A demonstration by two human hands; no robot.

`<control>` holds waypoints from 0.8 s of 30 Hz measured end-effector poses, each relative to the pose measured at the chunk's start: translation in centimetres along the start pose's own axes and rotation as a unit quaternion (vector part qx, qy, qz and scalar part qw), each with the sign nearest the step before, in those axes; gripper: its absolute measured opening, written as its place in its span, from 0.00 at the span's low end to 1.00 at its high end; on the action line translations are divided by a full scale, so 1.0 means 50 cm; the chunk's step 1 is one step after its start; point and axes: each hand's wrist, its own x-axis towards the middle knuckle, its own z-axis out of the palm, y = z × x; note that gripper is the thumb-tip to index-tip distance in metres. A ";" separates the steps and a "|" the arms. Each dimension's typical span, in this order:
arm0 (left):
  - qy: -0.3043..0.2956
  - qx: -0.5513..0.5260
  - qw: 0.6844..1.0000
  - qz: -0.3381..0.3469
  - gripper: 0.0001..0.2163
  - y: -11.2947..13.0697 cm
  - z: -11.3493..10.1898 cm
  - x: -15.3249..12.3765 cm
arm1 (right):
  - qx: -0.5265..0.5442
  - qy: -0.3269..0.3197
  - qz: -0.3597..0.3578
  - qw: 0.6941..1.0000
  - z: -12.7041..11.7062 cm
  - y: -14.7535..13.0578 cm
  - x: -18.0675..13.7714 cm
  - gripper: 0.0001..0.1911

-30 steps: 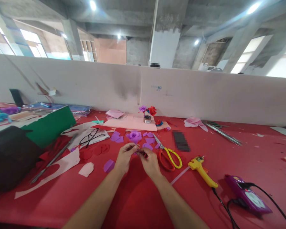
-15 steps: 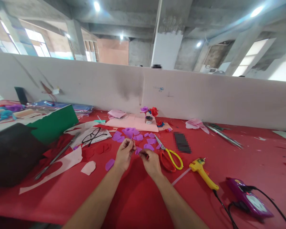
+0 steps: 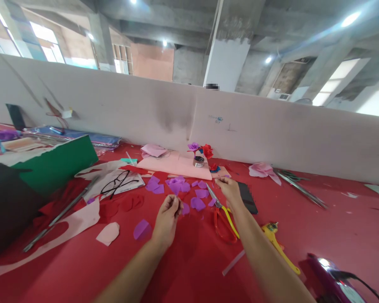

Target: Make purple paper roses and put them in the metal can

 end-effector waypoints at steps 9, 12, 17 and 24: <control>0.019 0.045 0.998 -0.028 0.13 -0.024 0.010 0.012 | -0.159 0.035 -0.036 0.986 0.064 0.077 0.197 0.17; 0.021 0.060 0.997 -0.033 0.13 -0.030 0.012 0.013 | -0.200 0.021 -0.054 0.978 0.074 0.102 0.232 0.13; 0.041 0.048 0.997 -0.043 0.13 -0.033 0.010 0.014 | -0.227 -0.010 -0.063 0.972 0.053 0.139 0.245 0.03; 0.045 0.035 0.996 -0.062 0.13 -0.032 0.013 0.009 | -0.202 -0.022 -0.082 0.976 0.026 0.138 0.234 0.07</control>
